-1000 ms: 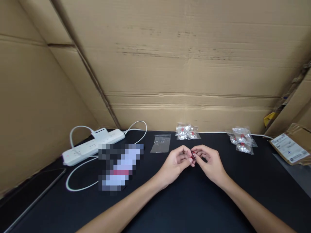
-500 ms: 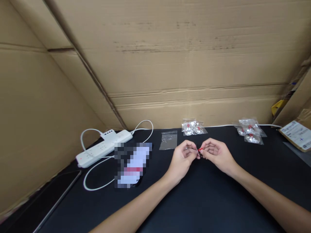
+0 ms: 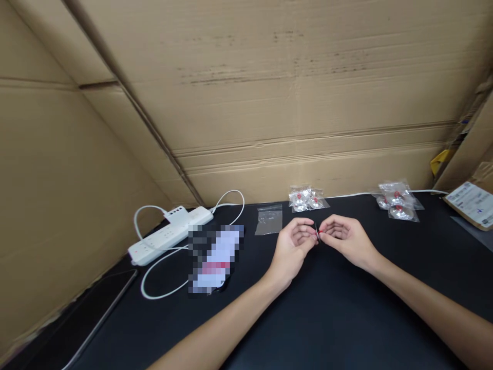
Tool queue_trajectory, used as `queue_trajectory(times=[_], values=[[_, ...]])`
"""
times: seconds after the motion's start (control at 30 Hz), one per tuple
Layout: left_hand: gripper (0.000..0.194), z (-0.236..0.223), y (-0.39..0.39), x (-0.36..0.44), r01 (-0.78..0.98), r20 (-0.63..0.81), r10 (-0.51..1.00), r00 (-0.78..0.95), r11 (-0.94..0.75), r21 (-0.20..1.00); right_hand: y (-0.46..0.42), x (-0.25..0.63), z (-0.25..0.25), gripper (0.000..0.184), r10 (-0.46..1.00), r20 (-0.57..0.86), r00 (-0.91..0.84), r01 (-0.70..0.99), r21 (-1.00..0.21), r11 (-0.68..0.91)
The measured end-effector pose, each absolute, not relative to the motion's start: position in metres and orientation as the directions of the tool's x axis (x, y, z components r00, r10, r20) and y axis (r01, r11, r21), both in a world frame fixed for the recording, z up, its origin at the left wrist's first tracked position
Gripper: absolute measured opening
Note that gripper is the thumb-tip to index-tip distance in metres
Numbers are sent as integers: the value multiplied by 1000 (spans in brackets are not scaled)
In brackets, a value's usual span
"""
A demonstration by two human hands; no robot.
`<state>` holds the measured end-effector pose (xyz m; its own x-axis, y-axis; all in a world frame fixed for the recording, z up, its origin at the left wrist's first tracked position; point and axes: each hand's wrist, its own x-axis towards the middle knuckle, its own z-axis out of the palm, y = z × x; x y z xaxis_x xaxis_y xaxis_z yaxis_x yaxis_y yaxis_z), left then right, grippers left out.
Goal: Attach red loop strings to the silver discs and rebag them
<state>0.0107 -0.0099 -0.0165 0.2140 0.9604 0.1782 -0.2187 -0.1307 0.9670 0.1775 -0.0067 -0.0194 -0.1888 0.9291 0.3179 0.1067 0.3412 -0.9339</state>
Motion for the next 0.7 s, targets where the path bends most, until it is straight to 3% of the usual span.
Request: queue_trajectory(times=[0.3, 0.57, 0.7], values=[[17, -11, -7, 9, -213, 145, 957, 252, -91, 973, -9, 179, -12, 22, 958, 205, -202, 39, -975, 217], [17, -9, -8, 10, -243, 124, 952, 280, -55, 969, -9, 176, -13, 20, 941, 241, -235, -36, -970, 240], [17, -9, -7, 10, -290, 117, 952, 282, -32, 957, -9, 175, -15, 23, 952, 269, -148, 15, -962, 274]])
